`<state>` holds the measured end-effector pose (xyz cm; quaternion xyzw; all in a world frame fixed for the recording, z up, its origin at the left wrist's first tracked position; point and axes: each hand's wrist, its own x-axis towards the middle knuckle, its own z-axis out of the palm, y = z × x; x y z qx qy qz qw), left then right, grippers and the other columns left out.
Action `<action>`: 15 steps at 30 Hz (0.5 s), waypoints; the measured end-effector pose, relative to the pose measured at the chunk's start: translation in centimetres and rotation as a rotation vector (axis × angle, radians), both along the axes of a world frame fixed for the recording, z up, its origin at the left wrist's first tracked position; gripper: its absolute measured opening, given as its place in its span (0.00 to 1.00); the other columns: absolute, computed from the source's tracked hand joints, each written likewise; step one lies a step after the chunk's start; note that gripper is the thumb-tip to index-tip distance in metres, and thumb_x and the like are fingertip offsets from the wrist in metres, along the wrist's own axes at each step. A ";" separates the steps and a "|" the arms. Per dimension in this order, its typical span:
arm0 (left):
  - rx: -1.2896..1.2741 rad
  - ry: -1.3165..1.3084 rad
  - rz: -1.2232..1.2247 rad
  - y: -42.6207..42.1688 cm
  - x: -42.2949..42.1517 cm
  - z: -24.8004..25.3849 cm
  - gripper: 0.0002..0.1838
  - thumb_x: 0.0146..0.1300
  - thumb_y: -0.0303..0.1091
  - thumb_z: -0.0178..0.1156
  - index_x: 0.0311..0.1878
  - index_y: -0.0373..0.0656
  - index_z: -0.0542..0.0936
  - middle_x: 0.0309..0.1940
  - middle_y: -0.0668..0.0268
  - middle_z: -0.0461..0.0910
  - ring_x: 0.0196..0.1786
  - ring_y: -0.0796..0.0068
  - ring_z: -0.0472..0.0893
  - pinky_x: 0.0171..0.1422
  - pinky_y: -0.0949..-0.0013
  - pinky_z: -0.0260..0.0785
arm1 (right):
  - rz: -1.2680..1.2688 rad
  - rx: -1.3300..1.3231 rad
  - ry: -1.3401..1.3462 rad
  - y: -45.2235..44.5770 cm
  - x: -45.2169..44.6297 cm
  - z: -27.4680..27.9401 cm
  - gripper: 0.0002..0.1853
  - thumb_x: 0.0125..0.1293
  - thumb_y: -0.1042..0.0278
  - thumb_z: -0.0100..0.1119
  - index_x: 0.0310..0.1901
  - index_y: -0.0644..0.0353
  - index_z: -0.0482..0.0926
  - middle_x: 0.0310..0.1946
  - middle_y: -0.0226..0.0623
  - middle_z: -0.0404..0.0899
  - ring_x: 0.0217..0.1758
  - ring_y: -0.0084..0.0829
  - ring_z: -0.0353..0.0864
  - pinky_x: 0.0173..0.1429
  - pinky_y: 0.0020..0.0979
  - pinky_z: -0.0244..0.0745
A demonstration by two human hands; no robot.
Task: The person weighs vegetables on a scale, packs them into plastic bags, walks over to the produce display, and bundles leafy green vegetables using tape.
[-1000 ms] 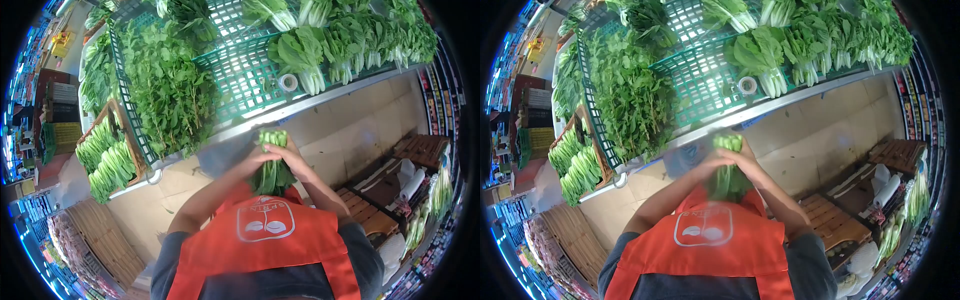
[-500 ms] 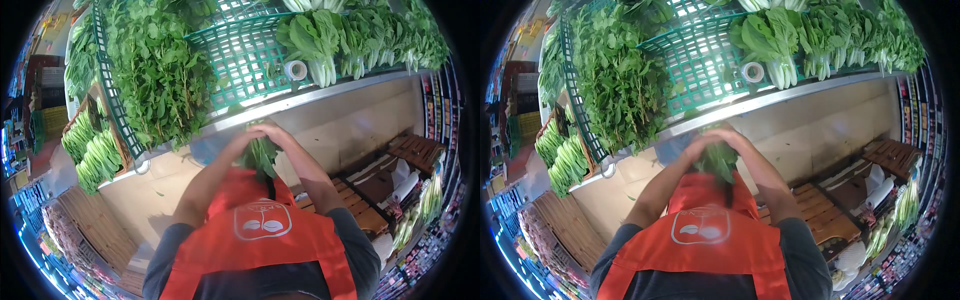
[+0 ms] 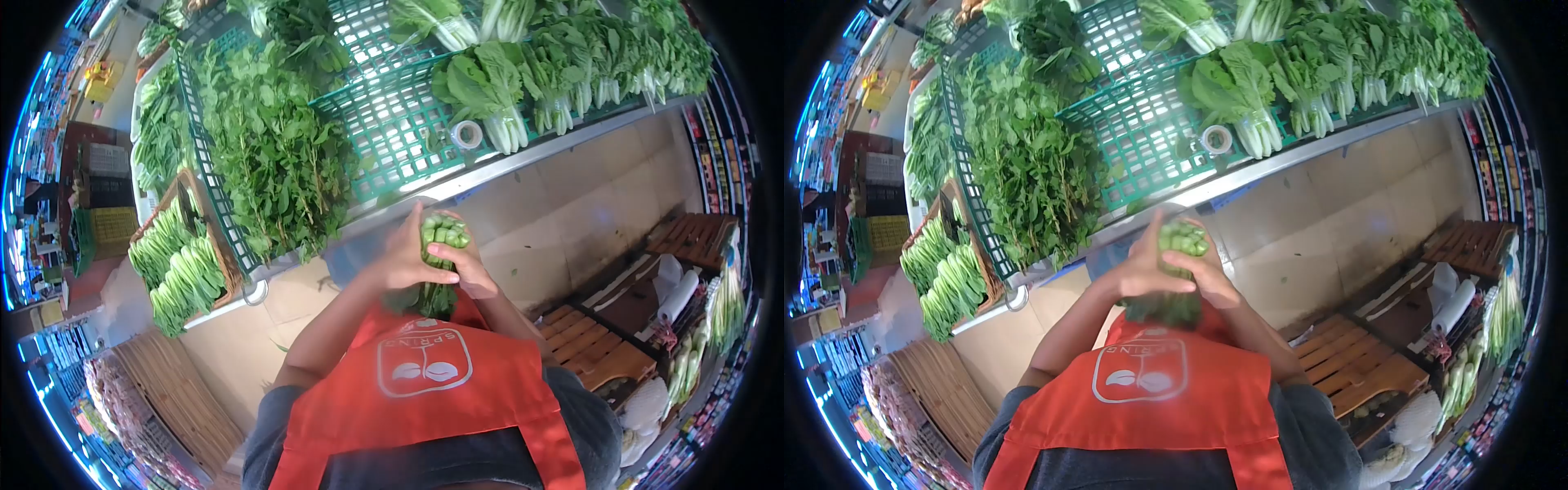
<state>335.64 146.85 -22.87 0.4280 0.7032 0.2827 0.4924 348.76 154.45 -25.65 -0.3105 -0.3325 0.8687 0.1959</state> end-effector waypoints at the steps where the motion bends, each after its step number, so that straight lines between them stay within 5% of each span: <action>1: 0.032 -0.054 0.009 -0.2 0.2 1.0 0.71 0.31 0.56 0.74 0.68 0.29 0.37 0.63 0.41 0.55 0.67 0.45 0.56 0.70 0.57 0.49 | -0.012 0.006 0.055 0.3 0.2 1.2 0.36 0.49 0.78 0.66 0.59 0.59 0.59 0.49 0.35 0.70 0.53 0.29 0.71 0.57 0.30 0.69; 2: 0.109 0.119 -0.038 -0.3 0.3 2.1 0.73 0.32 0.52 0.76 0.68 0.29 0.33 0.62 0.43 0.58 0.67 0.50 0.59 0.69 0.58 0.52 | -0.040 0.023 0.068 0.2 0.0 3.0 0.35 0.48 0.78 0.65 0.58 0.58 0.60 0.48 0.34 0.70 0.53 0.28 0.71 0.56 0.29 0.69; 6: 0.285 -0.515 0.184 -0.8 1.1 3.3 0.70 0.35 0.30 0.76 0.68 0.33 0.27 0.62 0.50 0.61 0.65 0.61 0.64 0.68 0.63 0.55 | -0.027 0.095 0.080 -0.5 -0.7 6.0 0.36 0.48 0.78 0.66 0.59 0.56 0.59 0.49 0.33 0.69 0.54 0.27 0.70 0.56 0.28 0.68; 9: 0.264 -0.483 0.167 -1.4 1.0 4.5 0.70 0.37 0.27 0.74 0.67 0.36 0.23 0.62 0.51 0.61 0.65 0.61 0.63 0.69 0.64 0.54 | 0.010 0.108 0.142 -1.3 -0.9 7.1 0.37 0.47 0.78 0.67 0.59 0.56 0.58 0.51 0.34 0.67 0.54 0.27 0.69 0.56 0.28 0.68; 10: 0.319 -0.476 0.216 -1.6 1.2 5.1 0.60 0.40 0.26 0.71 0.70 0.35 0.38 0.62 0.54 0.61 0.64 0.64 0.64 0.67 0.65 0.56 | 0.005 0.122 0.146 -1.6 -1.1 6.9 0.39 0.47 0.77 0.69 0.60 0.57 0.57 0.52 0.35 0.65 0.56 0.28 0.67 0.56 0.29 0.69; 15: 0.190 -0.518 0.306 -2.8 1.2 3.4 0.33 0.45 0.27 0.68 0.57 0.36 0.68 0.52 0.61 0.70 0.53 0.69 0.72 0.57 0.69 0.64 | 0.170 0.353 0.003 -0.7 -2.4 4.9 0.39 0.51 0.64 0.69 0.61 0.62 0.58 0.57 0.41 0.63 0.59 0.34 0.66 0.60 0.35 0.66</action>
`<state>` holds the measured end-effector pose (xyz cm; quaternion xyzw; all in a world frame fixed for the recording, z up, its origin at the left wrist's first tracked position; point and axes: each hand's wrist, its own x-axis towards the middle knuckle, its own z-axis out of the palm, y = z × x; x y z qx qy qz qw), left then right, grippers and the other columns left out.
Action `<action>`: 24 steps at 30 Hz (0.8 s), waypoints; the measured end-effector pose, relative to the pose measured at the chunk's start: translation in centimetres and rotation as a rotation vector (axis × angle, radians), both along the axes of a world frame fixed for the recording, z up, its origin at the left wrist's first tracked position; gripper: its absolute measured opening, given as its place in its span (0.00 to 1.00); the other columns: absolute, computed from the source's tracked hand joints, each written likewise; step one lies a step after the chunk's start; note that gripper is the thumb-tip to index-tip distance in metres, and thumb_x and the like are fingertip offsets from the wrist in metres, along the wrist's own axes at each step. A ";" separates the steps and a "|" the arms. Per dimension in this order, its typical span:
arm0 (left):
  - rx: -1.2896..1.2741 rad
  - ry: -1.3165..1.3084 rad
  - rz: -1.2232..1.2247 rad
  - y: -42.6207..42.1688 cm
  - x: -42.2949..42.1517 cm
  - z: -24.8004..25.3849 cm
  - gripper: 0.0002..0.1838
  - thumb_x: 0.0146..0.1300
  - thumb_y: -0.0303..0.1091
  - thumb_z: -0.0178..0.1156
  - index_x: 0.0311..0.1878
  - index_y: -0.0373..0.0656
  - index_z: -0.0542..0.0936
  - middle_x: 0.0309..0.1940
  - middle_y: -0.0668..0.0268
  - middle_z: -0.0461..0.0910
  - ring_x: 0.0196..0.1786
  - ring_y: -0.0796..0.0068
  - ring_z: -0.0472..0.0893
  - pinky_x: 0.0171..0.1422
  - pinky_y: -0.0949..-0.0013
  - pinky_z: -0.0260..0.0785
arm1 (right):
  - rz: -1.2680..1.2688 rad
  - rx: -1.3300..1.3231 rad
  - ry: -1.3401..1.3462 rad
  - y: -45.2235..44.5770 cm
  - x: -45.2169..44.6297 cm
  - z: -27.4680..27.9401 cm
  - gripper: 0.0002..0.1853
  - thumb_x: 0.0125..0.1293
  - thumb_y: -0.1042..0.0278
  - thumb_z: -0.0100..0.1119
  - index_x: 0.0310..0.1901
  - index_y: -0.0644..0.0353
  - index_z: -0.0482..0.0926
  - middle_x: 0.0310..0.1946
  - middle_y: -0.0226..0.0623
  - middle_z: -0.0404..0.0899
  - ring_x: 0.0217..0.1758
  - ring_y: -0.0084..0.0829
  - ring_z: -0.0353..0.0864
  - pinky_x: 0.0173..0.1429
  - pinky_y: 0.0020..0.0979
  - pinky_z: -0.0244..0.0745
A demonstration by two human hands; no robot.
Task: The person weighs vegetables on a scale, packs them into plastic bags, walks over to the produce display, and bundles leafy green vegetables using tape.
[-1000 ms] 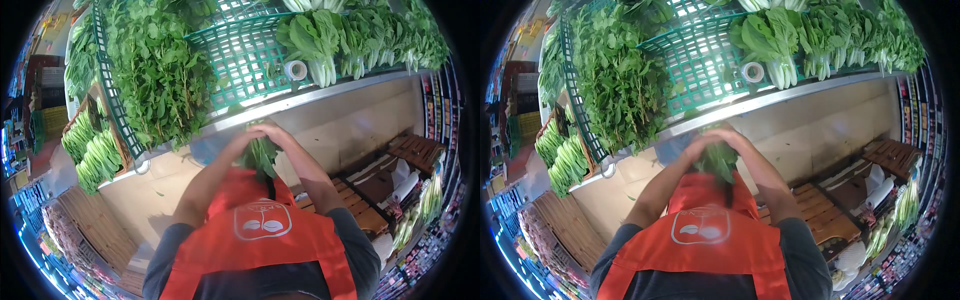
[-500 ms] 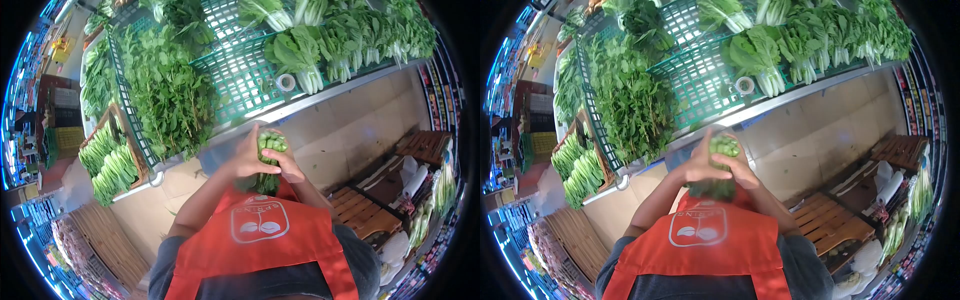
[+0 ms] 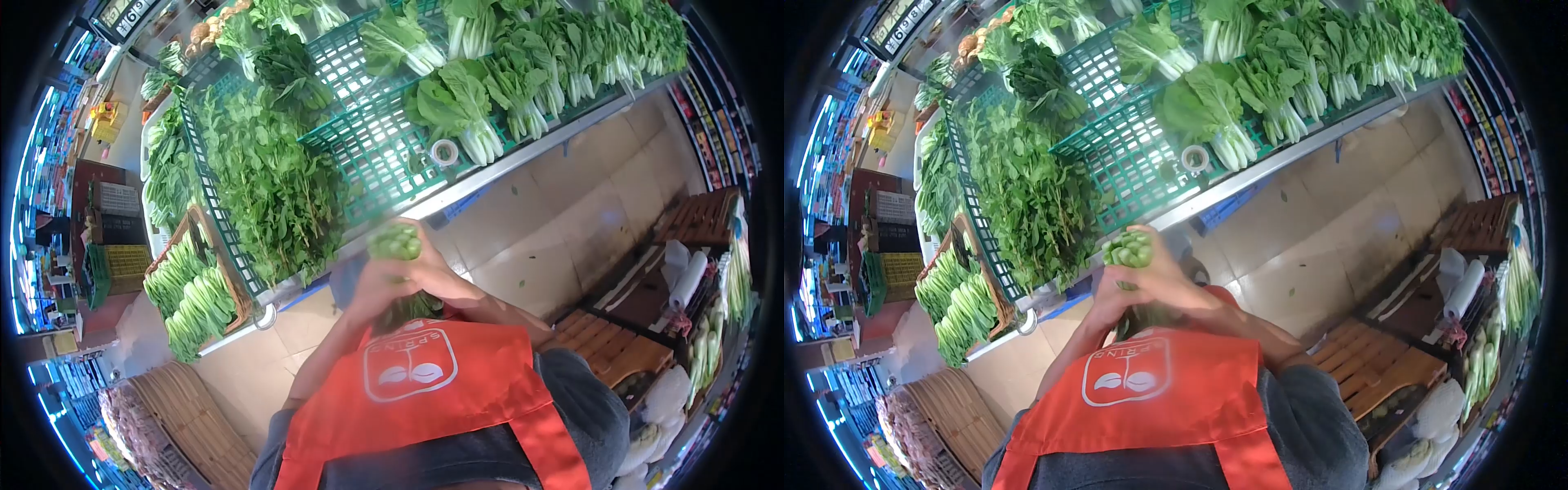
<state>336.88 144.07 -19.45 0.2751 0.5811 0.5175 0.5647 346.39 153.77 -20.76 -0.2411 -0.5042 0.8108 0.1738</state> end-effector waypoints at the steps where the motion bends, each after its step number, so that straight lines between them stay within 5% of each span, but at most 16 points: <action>1: -0.035 -0.072 0.057 0.0 0.2 0.0 0.28 0.46 0.27 0.67 0.54 0.36 0.72 0.50 0.62 0.72 0.51 0.71 0.73 0.55 0.70 0.65 | 0.060 0.097 -0.055 0.6 -0.1 -0.5 0.39 0.53 0.60 0.68 0.62 0.63 0.58 0.59 0.43 0.63 0.60 0.37 0.66 0.61 0.37 0.65; 4: -0.066 -0.281 0.172 -0.4 0.0 -0.4 0.30 0.45 0.25 0.66 0.56 0.39 0.71 0.44 0.63 0.75 0.47 0.72 0.75 0.51 0.71 0.67 | 0.265 0.890 -0.342 3.7 -0.1 0.0 0.36 0.58 0.59 0.61 0.64 0.66 0.56 0.64 0.49 0.58 0.66 0.43 0.61 0.67 0.39 0.57; 5: -0.013 -0.225 0.218 -0.3 -0.2 -1.2 0.34 0.44 0.26 0.62 0.59 0.37 0.65 0.47 0.59 0.75 0.48 0.66 0.76 0.54 0.67 0.69 | 0.243 0.748 -0.269 5.3 -0.1 -1.8 0.36 0.60 0.52 0.57 0.64 0.65 0.60 0.67 0.51 0.55 0.69 0.45 0.56 0.70 0.39 0.52; 6: -0.011 -0.319 0.214 -0.4 -0.9 -2.1 0.34 0.44 0.27 0.62 0.58 0.37 0.66 0.46 0.58 0.75 0.48 0.65 0.76 0.54 0.66 0.69 | 0.136 0.700 -0.290 7.0 0.2 -1.0 0.32 0.60 0.52 0.58 0.61 0.65 0.65 0.63 0.48 0.63 0.67 0.42 0.60 0.69 0.38 0.54; 8: 0.006 -0.499 0.217 -1.1 -2.7 -3.5 0.33 0.44 0.29 0.62 0.58 0.36 0.67 0.45 0.57 0.76 0.48 0.64 0.77 0.55 0.65 0.69 | -0.080 1.251 -0.392 12.3 0.1 -3.7 0.21 0.55 0.67 0.60 0.51 0.63 0.72 0.51 0.46 0.73 0.56 0.44 0.69 0.59 0.42 0.62; 10: -0.010 -0.448 0.210 -1.4 -4.1 -3.8 0.32 0.44 0.32 0.62 0.56 0.35 0.69 0.44 0.57 0.76 0.48 0.64 0.77 0.55 0.64 0.69 | -0.105 1.514 -0.525 15.7 -0.5 -7.3 0.20 0.50 0.77 0.58 0.47 0.60 0.71 0.44 0.43 0.74 0.54 0.42 0.69 0.60 0.43 0.57; 15: -0.034 -0.299 0.032 -1.6 -7.6 -0.2 0.31 0.43 0.27 0.62 0.56 0.36 0.70 0.46 0.60 0.76 0.48 0.69 0.76 0.53 0.70 0.67 | -0.028 1.806 -0.482 19.3 -1.5 -11.9 0.21 0.51 0.73 0.60 0.49 0.59 0.70 0.45 0.45 0.74 0.53 0.44 0.69 0.60 0.44 0.56; 18: -0.136 -0.236 -0.167 -2.3 -9.1 1.7 0.33 0.43 0.27 0.65 0.58 0.38 0.71 0.47 0.63 0.76 0.49 0.72 0.75 0.55 0.72 0.65 | -0.160 1.474 -0.457 16.8 -1.1 -7.3 0.21 0.51 0.75 0.60 0.49 0.61 0.70 0.39 0.43 0.76 0.50 0.40 0.70 0.57 0.39 0.62; 21: -0.101 0.101 -0.261 -2.6 -6.5 3.5 0.31 0.44 0.30 0.67 0.56 0.42 0.74 0.47 0.66 0.77 0.48 0.74 0.75 0.56 0.72 0.65 | -0.042 0.466 -0.157 11.9 0.7 -0.5 0.21 0.53 0.75 0.63 0.50 0.63 0.70 0.40 0.37 0.79 0.45 0.25 0.76 0.49 0.27 0.70; 24: -0.377 0.248 -0.282 -2.9 -2.0 0.4 0.33 0.39 0.41 0.70 0.51 0.38 0.74 0.42 0.55 0.78 0.46 0.64 0.77 0.52 0.67 0.67 | 0.256 -0.122 0.031 7.7 3.4 3.6 0.22 0.52 0.76 0.64 0.50 0.63 0.70 0.41 0.35 0.80 0.44 0.22 0.77 0.49 0.25 0.70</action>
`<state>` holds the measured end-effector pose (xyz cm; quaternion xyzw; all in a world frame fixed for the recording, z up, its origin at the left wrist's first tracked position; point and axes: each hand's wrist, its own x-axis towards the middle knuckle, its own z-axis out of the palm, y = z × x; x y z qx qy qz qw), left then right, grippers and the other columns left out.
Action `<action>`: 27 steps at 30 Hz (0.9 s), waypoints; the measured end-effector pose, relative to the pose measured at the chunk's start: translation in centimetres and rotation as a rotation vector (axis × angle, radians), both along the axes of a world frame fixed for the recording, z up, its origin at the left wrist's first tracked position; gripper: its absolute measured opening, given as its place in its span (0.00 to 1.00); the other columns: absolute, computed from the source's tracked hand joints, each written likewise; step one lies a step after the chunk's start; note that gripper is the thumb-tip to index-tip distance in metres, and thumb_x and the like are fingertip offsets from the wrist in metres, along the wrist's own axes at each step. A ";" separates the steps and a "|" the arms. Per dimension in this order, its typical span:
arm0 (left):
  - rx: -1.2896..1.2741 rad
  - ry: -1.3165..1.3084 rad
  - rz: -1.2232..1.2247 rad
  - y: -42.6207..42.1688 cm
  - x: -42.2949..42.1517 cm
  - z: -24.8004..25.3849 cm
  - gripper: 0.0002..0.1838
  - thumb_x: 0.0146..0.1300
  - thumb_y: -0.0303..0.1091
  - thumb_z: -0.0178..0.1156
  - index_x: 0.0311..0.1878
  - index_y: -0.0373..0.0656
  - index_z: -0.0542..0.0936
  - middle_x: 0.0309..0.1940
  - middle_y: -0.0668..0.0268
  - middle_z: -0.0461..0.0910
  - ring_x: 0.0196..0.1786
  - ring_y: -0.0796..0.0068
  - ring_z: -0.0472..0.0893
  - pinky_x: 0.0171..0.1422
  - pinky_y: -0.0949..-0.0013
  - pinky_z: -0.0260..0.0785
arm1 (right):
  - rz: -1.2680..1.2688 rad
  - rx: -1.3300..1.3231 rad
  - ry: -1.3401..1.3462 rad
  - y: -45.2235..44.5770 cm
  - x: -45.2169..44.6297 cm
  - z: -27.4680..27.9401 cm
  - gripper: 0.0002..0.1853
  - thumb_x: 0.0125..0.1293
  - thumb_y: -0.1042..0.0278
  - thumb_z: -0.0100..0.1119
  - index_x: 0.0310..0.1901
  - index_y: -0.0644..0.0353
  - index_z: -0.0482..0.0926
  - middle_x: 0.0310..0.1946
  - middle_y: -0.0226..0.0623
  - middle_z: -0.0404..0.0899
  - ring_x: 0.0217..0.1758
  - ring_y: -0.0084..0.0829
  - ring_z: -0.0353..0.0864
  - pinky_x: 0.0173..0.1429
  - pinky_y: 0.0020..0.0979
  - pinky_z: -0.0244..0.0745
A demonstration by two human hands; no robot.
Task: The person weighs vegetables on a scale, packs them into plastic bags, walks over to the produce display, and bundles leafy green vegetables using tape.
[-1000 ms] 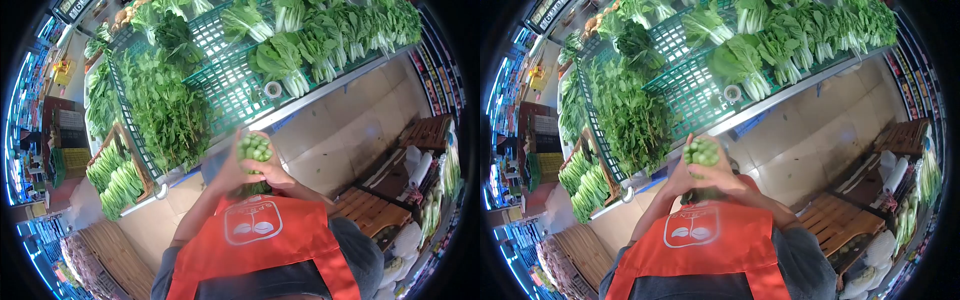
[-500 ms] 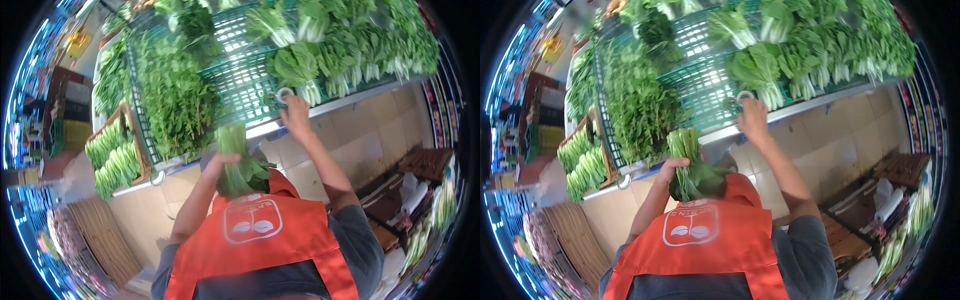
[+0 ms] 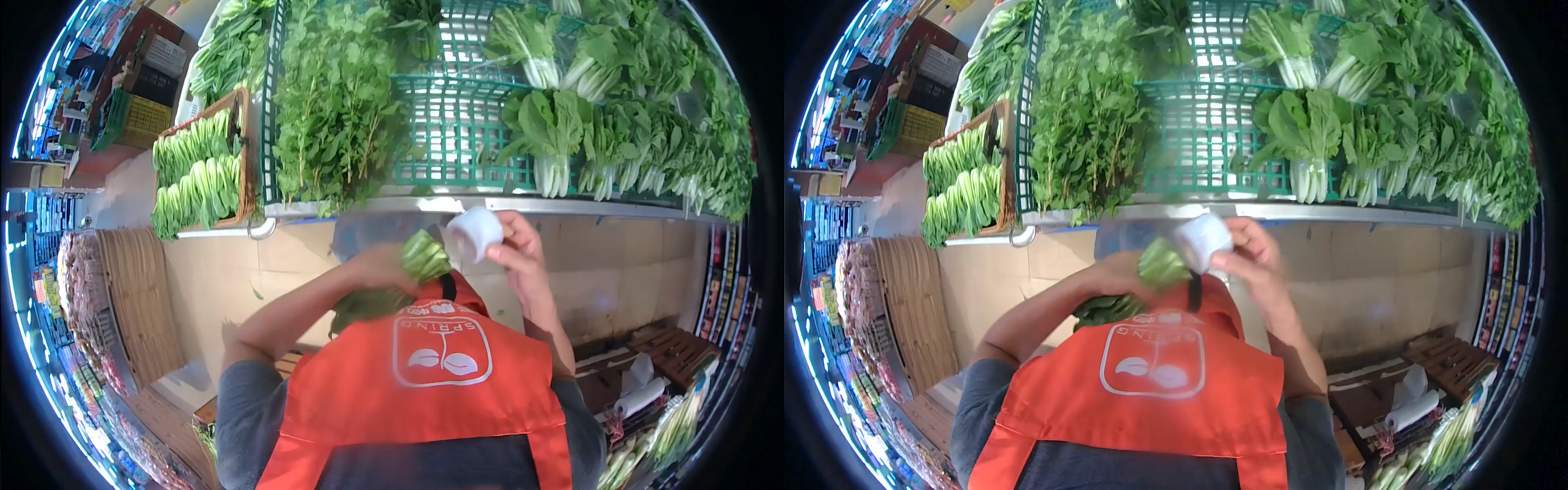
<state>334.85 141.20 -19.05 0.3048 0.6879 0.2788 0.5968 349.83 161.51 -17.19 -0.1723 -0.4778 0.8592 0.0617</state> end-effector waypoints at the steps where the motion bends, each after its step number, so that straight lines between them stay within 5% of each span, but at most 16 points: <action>1: -0.045 0.111 -0.025 0.3 0.7 0.2 0.32 0.39 0.43 0.69 0.49 0.37 0.74 0.40 0.54 0.79 0.44 0.61 0.78 0.49 0.65 0.68 | 0.032 -0.052 0.001 -1.1 0.3 0.7 0.21 0.53 0.76 0.63 0.49 0.64 0.70 0.41 0.35 0.80 0.44 0.22 0.77 0.49 0.25 0.69; 6: -0.126 0.730 -0.065 2.9 0.0 2.8 0.24 0.43 0.45 0.64 0.40 0.37 0.74 0.30 0.53 0.79 0.36 0.52 0.80 0.42 0.58 0.71 | 0.012 -0.094 0.034 -2.0 -1.3 2.6 0.18 0.55 0.74 0.62 0.47 0.64 0.71 0.41 0.35 0.79 0.44 0.21 0.76 0.51 0.24 0.68; 10: 0.006 0.960 -0.018 3.9 -4.2 3.5 0.29 0.39 0.48 0.66 0.42 0.38 0.74 0.30 0.50 0.79 0.35 0.54 0.80 0.49 0.58 0.69 | -0.079 0.009 0.062 0.6 -2.4 2.1 0.18 0.55 0.73 0.63 0.47 0.63 0.72 0.40 0.35 0.80 0.43 0.21 0.77 0.51 0.24 0.68; 11: -0.008 0.654 0.027 3.7 -4.8 5.9 0.32 0.38 0.45 0.69 0.47 0.37 0.74 0.38 0.51 0.80 0.43 0.57 0.80 0.56 0.61 0.67 | -0.089 0.057 0.054 1.1 -2.7 2.0 0.18 0.55 0.72 0.63 0.47 0.63 0.72 0.40 0.35 0.80 0.43 0.21 0.77 0.50 0.24 0.69; 14: 0.752 0.013 -0.106 1.7 -6.5 5.0 0.43 0.36 0.41 0.72 0.58 0.35 0.68 0.53 0.54 0.73 0.57 0.61 0.73 0.64 0.63 0.60 | -0.096 0.164 0.022 2.1 -2.7 1.8 0.18 0.55 0.72 0.64 0.47 0.62 0.73 0.39 0.33 0.79 0.42 0.20 0.76 0.48 0.23 0.69; 16: 0.705 -0.523 0.070 0.5 -5.8 4.5 0.49 0.36 0.35 0.73 0.65 0.40 0.62 0.65 0.62 0.61 0.69 0.65 0.56 0.71 0.64 0.47 | -0.048 0.183 0.024 1.6 -3.0 1.9 0.18 0.55 0.71 0.64 0.47 0.61 0.73 0.39 0.32 0.79 0.42 0.19 0.76 0.47 0.22 0.69; 17: 0.760 -0.515 -0.036 0.9 -6.2 4.3 0.50 0.33 0.34 0.74 0.65 0.40 0.61 0.65 0.62 0.59 0.66 0.66 0.60 0.70 0.64 0.49 | 0.000 0.174 0.022 1.4 -3.0 1.8 0.17 0.54 0.73 0.65 0.46 0.59 0.73 0.39 0.30 0.79 0.43 0.18 0.75 0.45 0.21 0.69; 21: 0.639 -0.669 0.247 0.7 -5.9 4.5 0.52 0.30 0.33 0.75 0.65 0.39 0.62 0.62 0.65 0.61 0.61 0.67 0.64 0.67 0.65 0.53 | 0.001 0.340 0.040 0.7 -3.5 2.0 0.17 0.54 0.72 0.66 0.45 0.59 0.75 0.40 0.29 0.76 0.45 0.20 0.74 0.49 0.24 0.68; 27: 0.654 -0.464 0.159 2.1 -5.9 5.8 0.49 0.31 0.31 0.74 0.63 0.39 0.63 0.60 0.64 0.64 0.63 0.69 0.61 0.67 0.66 0.51 | 0.044 0.805 0.060 0.2 -4.2 3.2 0.17 0.52 0.69 0.68 0.42 0.62 0.76 0.38 0.33 0.71 0.47 0.28 0.71 0.54 0.28 0.65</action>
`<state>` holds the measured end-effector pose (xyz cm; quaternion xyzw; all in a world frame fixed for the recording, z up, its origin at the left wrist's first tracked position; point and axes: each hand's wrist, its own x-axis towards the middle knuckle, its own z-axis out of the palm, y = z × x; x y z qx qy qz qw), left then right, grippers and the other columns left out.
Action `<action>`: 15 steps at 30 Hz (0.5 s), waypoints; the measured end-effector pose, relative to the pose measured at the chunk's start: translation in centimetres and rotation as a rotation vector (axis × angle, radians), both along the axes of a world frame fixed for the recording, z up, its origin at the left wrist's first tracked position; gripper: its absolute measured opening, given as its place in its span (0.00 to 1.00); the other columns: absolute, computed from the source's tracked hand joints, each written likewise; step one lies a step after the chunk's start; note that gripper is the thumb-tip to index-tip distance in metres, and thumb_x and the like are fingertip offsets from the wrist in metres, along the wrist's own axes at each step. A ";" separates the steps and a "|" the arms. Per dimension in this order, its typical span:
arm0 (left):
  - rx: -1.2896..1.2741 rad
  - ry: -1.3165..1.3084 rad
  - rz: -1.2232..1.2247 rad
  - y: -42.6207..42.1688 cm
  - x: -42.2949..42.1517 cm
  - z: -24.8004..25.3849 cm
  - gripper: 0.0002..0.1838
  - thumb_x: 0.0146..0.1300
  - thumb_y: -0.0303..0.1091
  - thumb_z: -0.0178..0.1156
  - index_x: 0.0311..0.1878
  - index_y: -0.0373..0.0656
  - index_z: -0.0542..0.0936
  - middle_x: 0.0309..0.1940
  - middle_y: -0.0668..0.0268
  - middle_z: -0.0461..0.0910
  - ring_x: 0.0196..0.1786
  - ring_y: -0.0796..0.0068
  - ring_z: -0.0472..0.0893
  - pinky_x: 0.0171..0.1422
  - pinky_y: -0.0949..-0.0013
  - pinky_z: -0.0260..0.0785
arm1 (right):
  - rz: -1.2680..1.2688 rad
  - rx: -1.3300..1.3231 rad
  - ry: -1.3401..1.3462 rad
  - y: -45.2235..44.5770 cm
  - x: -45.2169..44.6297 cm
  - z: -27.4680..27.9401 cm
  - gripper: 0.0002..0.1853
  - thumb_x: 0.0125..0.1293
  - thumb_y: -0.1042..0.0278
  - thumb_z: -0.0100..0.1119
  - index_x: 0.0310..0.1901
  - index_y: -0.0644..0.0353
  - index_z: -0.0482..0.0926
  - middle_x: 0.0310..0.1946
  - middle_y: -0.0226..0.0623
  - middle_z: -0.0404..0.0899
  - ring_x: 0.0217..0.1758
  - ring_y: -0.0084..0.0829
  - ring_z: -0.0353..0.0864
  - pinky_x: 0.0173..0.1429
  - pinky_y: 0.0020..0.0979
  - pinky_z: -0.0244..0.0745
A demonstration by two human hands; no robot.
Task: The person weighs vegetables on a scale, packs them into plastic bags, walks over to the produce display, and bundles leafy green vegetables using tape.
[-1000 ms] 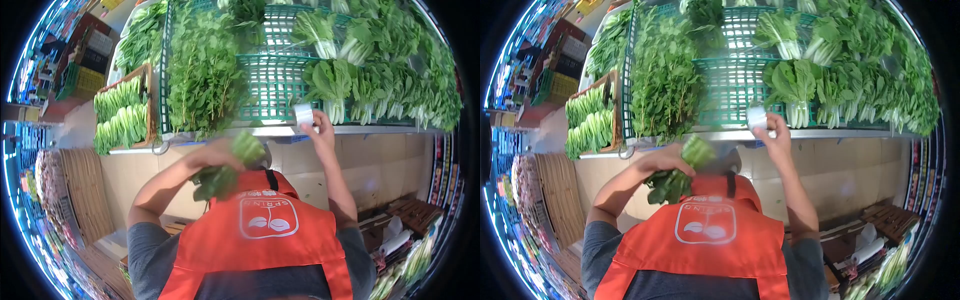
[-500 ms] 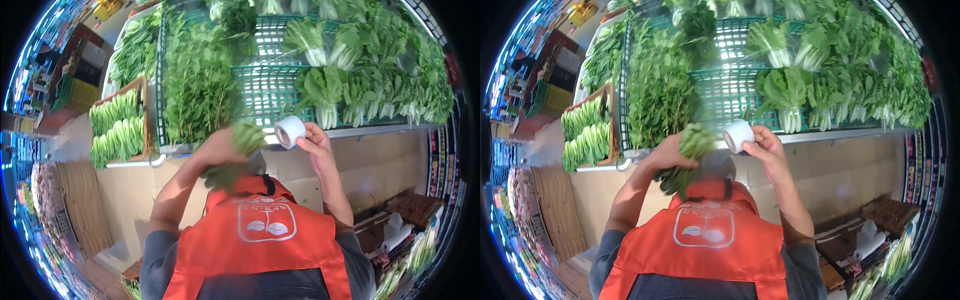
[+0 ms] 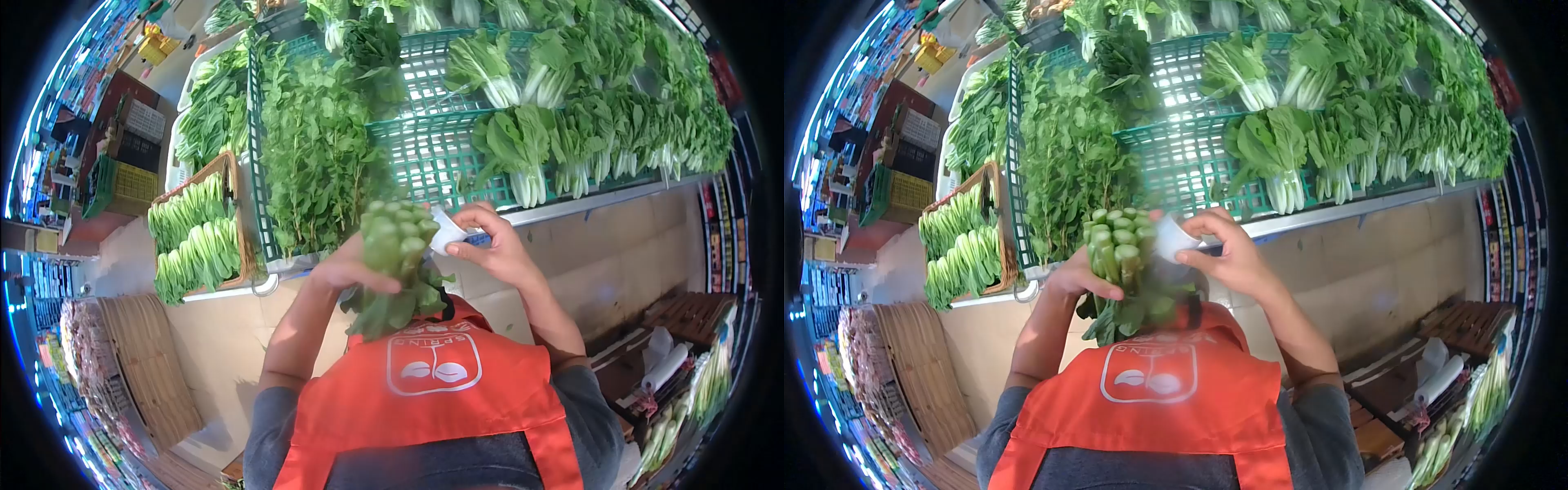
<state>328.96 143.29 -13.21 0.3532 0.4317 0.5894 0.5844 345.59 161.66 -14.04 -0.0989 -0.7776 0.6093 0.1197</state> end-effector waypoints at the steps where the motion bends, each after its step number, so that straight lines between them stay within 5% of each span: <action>1: 0.005 0.041 0.000 0.5 0.2 0.5 0.48 0.32 0.31 0.74 0.63 0.39 0.63 0.59 0.65 0.64 0.63 0.69 0.61 0.67 0.66 0.51 | -0.032 0.045 -0.007 -0.1 -0.1 0.0 0.17 0.51 0.68 0.68 0.42 0.62 0.76 0.39 0.34 0.72 0.47 0.29 0.71 0.54 0.29 0.65; 9: -0.167 -0.027 0.219 0.8 0.2 -0.5 0.44 0.33 0.23 0.70 0.61 0.39 0.64 0.56 0.66 0.68 0.58 0.70 0.67 0.63 0.67 0.57 | -0.258 0.293 -0.008 -1.2 -0.6 0.4 0.19 0.46 0.71 0.67 0.43 0.60 0.76 0.35 0.34 0.73 0.48 0.33 0.68 0.55 0.33 0.63; 13: -0.193 -0.129 0.220 1.2 0.0 1.4 0.47 0.29 0.34 0.72 0.60 0.37 0.66 0.54 0.59 0.70 0.54 0.65 0.73 0.60 0.64 0.64 | -0.281 0.398 0.090 -0.8 -0.6 -1.0 0.24 0.48 0.74 0.60 0.51 0.57 0.76 0.33 0.34 0.77 0.43 0.32 0.70 0.54 0.32 0.64; 15: -0.164 -0.082 0.202 1.4 -0.4 1.1 0.46 0.30 0.32 0.70 0.61 0.36 0.65 0.54 0.59 0.71 0.53 0.64 0.73 0.60 0.64 0.64 | -0.250 0.056 -0.055 -0.6 -0.3 -1.7 0.21 0.50 0.75 0.57 0.49 0.56 0.78 0.37 0.32 0.80 0.37 0.25 0.73 0.49 0.26 0.67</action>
